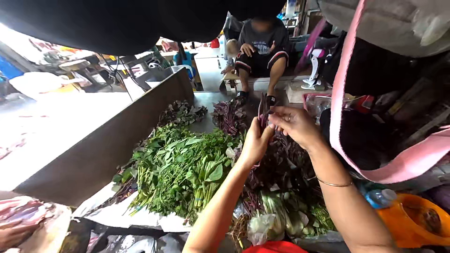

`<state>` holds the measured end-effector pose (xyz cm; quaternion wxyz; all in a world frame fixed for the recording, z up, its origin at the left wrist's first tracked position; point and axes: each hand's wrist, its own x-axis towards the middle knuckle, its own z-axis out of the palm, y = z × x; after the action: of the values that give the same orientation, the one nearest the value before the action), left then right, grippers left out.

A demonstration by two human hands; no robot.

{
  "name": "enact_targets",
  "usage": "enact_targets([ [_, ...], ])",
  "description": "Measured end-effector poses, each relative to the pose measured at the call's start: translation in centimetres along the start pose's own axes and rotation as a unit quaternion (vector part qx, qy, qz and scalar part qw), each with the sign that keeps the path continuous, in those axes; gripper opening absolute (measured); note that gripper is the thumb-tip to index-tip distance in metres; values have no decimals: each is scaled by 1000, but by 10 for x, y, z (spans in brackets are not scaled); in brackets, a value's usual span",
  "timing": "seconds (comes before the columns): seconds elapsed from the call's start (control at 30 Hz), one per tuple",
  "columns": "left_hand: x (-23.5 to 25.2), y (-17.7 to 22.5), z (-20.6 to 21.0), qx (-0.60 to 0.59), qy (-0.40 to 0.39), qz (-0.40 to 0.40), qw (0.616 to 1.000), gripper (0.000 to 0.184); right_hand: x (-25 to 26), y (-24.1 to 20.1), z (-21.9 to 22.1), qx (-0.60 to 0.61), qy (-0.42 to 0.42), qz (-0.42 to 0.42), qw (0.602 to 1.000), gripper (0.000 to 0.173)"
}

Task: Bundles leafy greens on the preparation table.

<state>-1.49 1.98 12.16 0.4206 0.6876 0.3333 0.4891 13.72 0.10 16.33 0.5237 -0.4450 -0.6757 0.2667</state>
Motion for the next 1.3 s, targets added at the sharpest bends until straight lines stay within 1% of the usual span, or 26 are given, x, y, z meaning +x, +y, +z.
enact_targets([
  [0.03,-2,-2,4,17,-5,0,1000,28,0,1,1,16,-14,14,1000,18],
  [0.07,-4,-4,7,32,-10,-1,999,29,0,3,2,27,-20,27,999,17],
  [0.17,-9,-10,12,48,-32,-2,998,28,-2,11,2,57,-19,50,997,20],
  [0.3,-17,-16,14,66,-44,-12,997,32,-4,22,-5,62,-45,59,995,12],
  [0.33,-20,-17,16,76,-41,-11,996,31,-5,23,-6,56,-38,58,996,12],
  [0.37,-22,-17,17,89,-36,-11,995,31,-7,24,-7,47,-15,57,997,13],
  [0.43,-24,-17,20,119,-19,-11,993,32,-11,18,-7,21,37,50,998,32],
  [0.47,-24,-17,21,129,-12,-8,992,32,-13,14,-7,2,67,39,997,34],
  [0.53,-24,-19,23,145,-8,-5,989,31,-17,14,-5,-14,132,-6,991,25],
  [0.6,-24,-17,24,159,-16,-8,987,31,-19,20,-7,-18,155,-73,985,20],
  [0.63,-25,-16,25,170,-20,-7,985,31,-19,23,-9,-31,150,-106,983,18],
  [0.7,-27,-12,26,197,-27,1,980,31,-15,26,-16,-97,132,-153,975,15],
  [0.77,-29,-8,26,227,-37,-11,973,33,-12,26,-22,-157,98,-167,968,14],
  [0.8,-31,-6,24,245,-44,-21,968,35,-9,29,-24,-165,83,-166,969,15],
  [0.87,-31,1,12,278,-42,-22,959,35,0,44,-31,-127,60,-172,975,21],
  [0.93,-20,9,-14,290,3,17,957,36,0,68,-49,-62,21,-174,983,27],
  [0.97,-16,15,-33,285,30,44,957,38,-8,75,-62,-54,7,-147,988,28],
  [1.03,-16,33,-74,247,69,83,963,41,-37,81,-90,-71,-6,-39,997,28],
  [1.07,-19,41,-96,216,69,101,969,37,-55,89,-105,-76,8,12,997,26],
  [1.1,-22,41,-119,178,51,108,977,34,-77,99,-121,-86,28,54,994,25],
  [1.13,-25,33,-143,145,27,102,984,34,-102,108,-141,-100,53,90,990,25],
  [1.17,-29,23,-159,131,19,87,987,31,-130,114,-164,-121,77,128,981,25],
  [1.2,-35,13,-165,132,41,68,988,28,-158,108,-186,-146,99,177,968,26],
  [1.23,-41,6,-167,148,54,49,986,27,-182,94,-204,-190,123,209,951,24],
  [1.27,-46,0,-171,169,17,38,985,31,-206,85,-222,-225,150,232,935,23],
  [1.3,-47,2,-158,208,-1,29,978,35,-230,83,-241,-258,177,248,917,23],
])
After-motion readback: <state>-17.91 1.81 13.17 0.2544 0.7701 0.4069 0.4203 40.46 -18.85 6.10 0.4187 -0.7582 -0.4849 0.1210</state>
